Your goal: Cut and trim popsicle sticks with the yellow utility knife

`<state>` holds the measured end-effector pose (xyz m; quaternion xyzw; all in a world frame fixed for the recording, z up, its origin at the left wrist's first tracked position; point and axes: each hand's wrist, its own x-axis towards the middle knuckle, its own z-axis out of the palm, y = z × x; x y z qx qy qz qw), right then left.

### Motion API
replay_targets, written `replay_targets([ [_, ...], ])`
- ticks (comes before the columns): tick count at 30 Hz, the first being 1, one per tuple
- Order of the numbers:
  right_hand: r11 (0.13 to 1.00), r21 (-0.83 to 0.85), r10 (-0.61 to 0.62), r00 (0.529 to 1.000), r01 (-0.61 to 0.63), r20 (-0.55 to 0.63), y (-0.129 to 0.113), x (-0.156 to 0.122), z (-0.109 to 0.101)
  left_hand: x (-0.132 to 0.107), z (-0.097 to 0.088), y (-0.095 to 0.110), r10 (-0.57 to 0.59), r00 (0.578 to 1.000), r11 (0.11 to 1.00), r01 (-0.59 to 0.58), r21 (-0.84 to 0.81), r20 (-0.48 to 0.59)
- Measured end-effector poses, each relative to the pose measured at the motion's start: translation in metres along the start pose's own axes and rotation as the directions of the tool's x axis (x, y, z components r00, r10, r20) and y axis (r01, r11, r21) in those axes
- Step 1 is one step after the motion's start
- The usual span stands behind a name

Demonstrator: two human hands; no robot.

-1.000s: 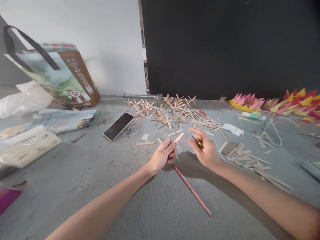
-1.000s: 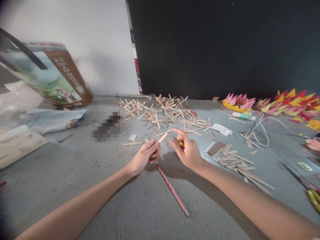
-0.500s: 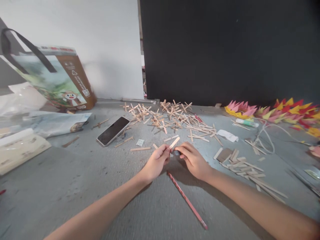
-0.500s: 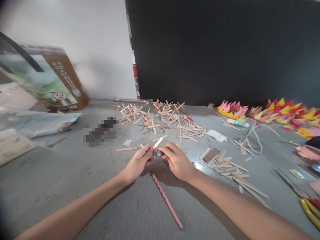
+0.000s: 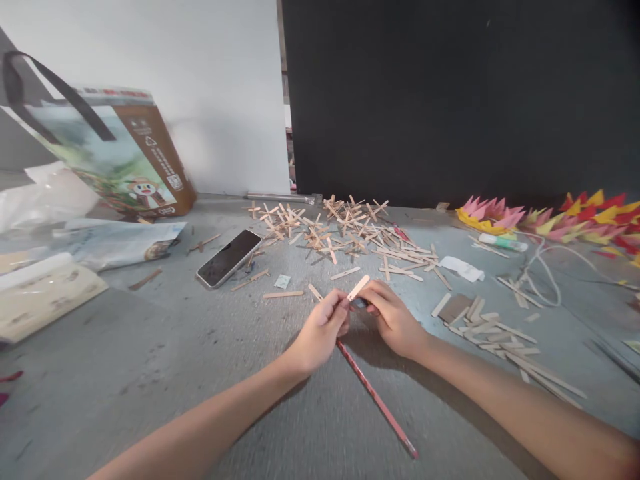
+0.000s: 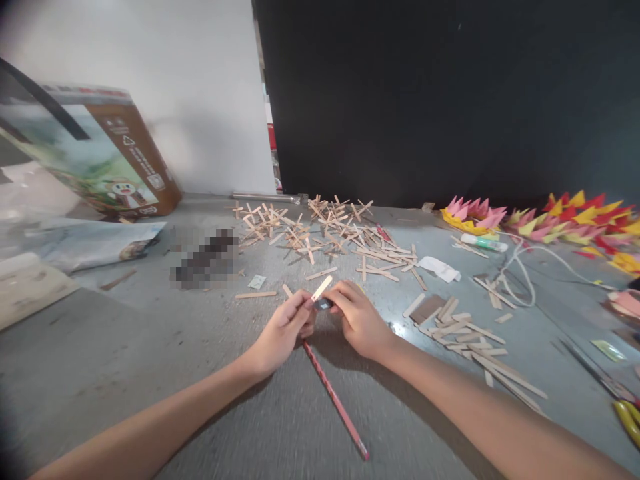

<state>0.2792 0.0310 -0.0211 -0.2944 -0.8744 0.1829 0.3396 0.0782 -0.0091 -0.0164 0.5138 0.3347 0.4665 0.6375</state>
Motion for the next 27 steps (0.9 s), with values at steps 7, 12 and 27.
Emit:
replay_targets([
  [7,1.0,0.011,-0.003,1.0,0.004,-0.014,-0.0007,0.0007,0.0009,0.0009,-0.0025,-0.0041,0.012,1.0,1.0,-0.011,-0.029,0.025],
  [12,0.999,0.037,-0.004,1.0,0.004,-0.003,-0.0019,0.0008,-0.0001,0.0005,-0.003,-0.0044,0.02,0.999,0.999,-0.019,-0.026,0.033],
  [27,0.999,0.028,-0.023,1.0,0.024,-0.014,-0.002,0.0013,-0.0006,-0.0002,-0.0043,0.0003,0.042,0.998,0.997,-0.045,0.064,0.039],
])
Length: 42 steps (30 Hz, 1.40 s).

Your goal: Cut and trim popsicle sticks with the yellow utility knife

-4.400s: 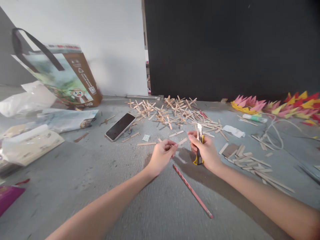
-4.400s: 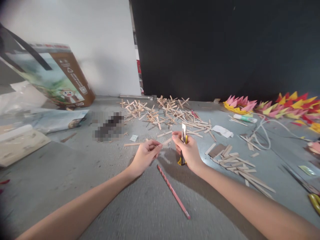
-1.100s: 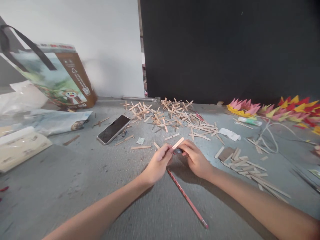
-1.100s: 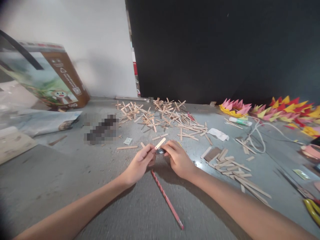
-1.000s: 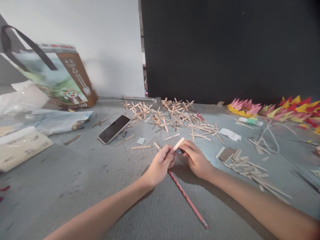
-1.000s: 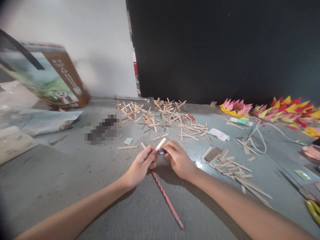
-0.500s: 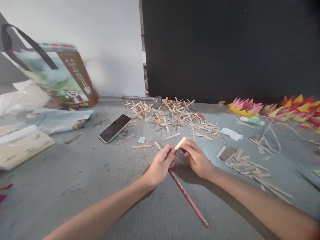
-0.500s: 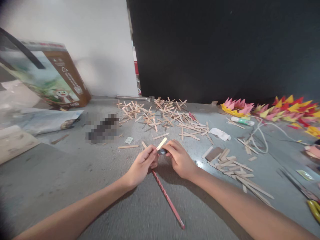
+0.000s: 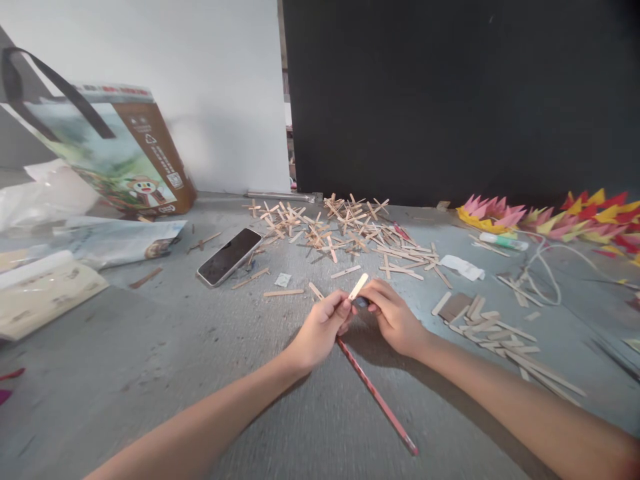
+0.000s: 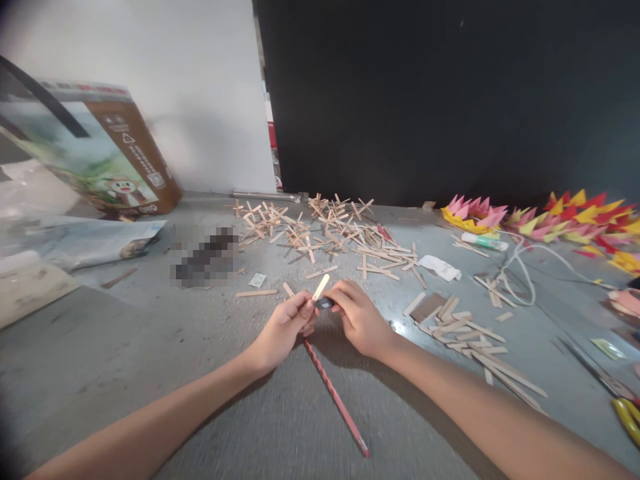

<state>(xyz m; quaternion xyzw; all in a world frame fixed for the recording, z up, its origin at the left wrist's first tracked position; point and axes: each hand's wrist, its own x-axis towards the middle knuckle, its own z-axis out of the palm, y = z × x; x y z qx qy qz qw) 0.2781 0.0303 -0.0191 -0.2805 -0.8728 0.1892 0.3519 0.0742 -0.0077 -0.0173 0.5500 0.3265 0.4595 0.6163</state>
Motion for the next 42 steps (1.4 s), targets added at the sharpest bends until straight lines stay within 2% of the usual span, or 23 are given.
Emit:
replay_targets([
  [6,0.999,-0.054,-0.003,1.0,0.004,0.021,0.002,-0.001,-0.001,-0.001,-0.002,0.005,-0.054,0.999,0.989,0.053,0.136,0.002],
  [13,0.979,-0.19,-0.069,0.996,0.079,0.057,0.004,0.001,-0.003,0.002,0.0,0.005,-0.139,0.99,0.972,0.129,0.196,0.036],
  [20,0.98,-0.164,-0.095,0.991,0.109,0.09,0.011,0.002,-0.009,0.001,-0.003,0.007,-0.129,0.989,0.962,0.106,0.25,0.076],
  [31,0.987,-0.125,-0.086,0.991,0.098,0.103,0.014,0.001,-0.007,0.001,-0.003,0.005,-0.093,0.992,0.942,0.061,0.33,0.08],
  [42,0.989,-0.113,-0.079,0.991,0.091,0.105,0.014,0.001,-0.009,0.001,-0.003,0.003,-0.083,0.994,0.963,0.06,0.262,0.075],
])
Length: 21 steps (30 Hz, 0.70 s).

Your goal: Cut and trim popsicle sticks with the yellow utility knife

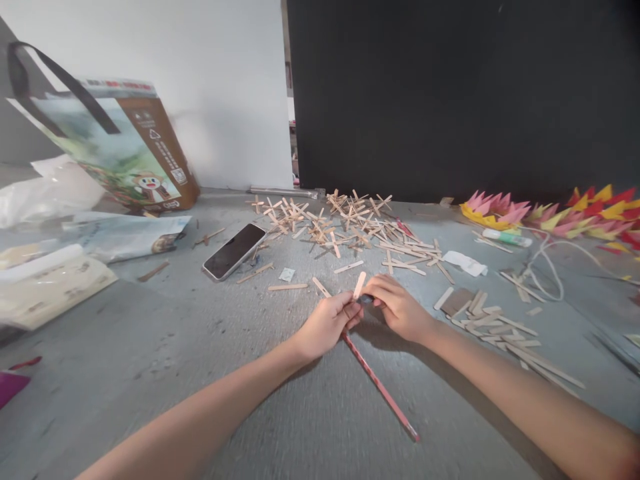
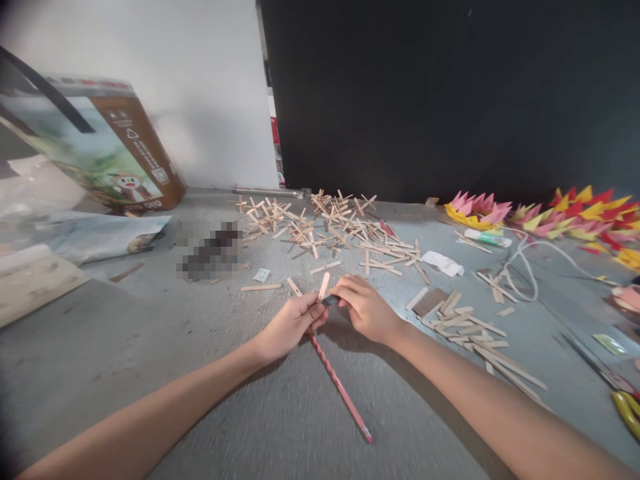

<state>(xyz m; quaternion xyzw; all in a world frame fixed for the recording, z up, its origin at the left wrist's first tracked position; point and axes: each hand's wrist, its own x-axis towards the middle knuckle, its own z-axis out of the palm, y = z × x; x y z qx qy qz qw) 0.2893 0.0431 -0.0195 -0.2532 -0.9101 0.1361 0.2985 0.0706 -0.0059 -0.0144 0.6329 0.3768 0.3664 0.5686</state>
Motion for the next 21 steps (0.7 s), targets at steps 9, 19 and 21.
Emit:
replay_targets([
  [9,0.999,-0.039,-0.024,1.0,0.024,0.004,-0.008,0.0,0.003,0.004,0.006,-0.008,-0.001,1.0,0.998,-0.001,-0.066,-0.028],
  [19,0.998,-0.066,-0.02,1.0,0.02,0.011,-0.001,-0.001,-0.001,0.0,0.005,0.003,-0.015,0.999,0.999,0.013,-0.048,-0.036],
  [21,0.997,-0.075,-0.024,1.0,0.024,0.005,-0.005,0.0,0.0,0.001,0.007,0.002,-0.01,0.999,0.998,0.008,-0.062,-0.042],
])
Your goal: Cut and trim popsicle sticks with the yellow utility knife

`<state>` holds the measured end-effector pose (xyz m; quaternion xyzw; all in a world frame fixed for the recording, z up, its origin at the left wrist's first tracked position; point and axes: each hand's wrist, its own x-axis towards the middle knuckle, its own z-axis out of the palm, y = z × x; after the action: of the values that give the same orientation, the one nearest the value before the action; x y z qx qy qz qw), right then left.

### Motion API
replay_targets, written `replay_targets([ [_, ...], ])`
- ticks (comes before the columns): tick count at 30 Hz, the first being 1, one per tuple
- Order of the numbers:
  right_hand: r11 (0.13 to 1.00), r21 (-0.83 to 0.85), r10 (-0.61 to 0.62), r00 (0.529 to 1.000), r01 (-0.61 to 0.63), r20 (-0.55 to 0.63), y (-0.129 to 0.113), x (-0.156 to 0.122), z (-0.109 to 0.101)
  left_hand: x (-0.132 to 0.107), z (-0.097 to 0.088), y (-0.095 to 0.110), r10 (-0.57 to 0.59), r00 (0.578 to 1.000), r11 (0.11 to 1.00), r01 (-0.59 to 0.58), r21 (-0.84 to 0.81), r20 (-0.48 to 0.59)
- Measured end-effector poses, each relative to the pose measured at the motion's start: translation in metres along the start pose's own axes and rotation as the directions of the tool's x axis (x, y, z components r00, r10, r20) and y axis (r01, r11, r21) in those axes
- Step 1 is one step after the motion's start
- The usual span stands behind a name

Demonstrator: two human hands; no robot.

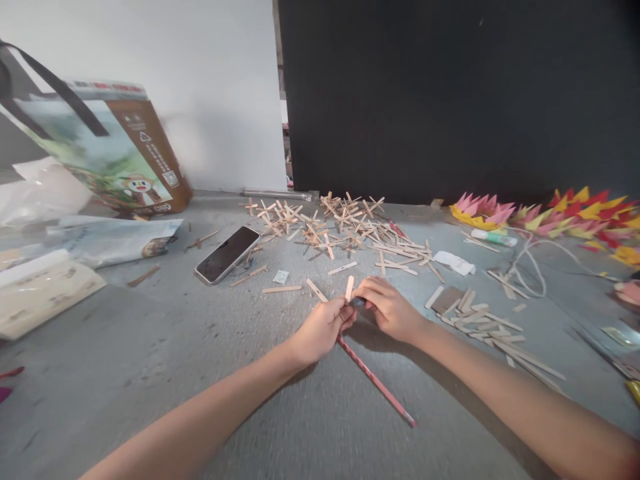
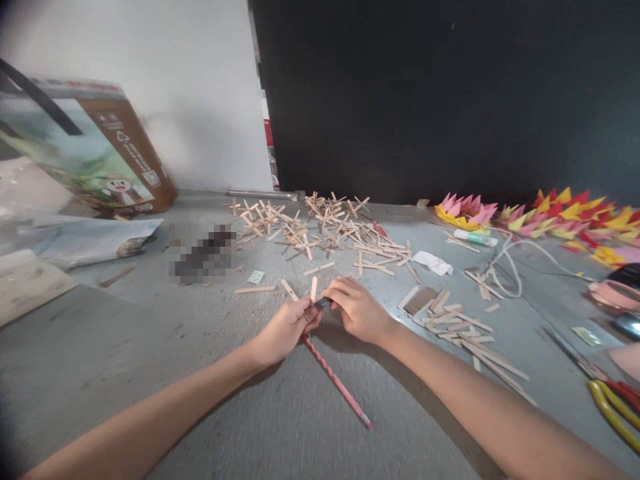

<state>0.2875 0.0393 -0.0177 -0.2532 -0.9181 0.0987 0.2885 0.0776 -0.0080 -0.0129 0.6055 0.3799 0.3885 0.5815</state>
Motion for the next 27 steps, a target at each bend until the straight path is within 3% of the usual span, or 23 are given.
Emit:
replay_targets([
  [10,1.0,-0.022,-0.001,1.0,0.001,0.008,0.003,0.001,-0.004,-0.003,0.0,0.008,0.032,0.999,0.999,-0.032,0.03,0.003],
  [27,0.992,0.126,-0.005,1.0,0.006,-0.006,0.006,-0.004,-0.003,-0.004,-0.002,0.003,0.003,1.0,1.0,-0.004,0.026,0.016],
])
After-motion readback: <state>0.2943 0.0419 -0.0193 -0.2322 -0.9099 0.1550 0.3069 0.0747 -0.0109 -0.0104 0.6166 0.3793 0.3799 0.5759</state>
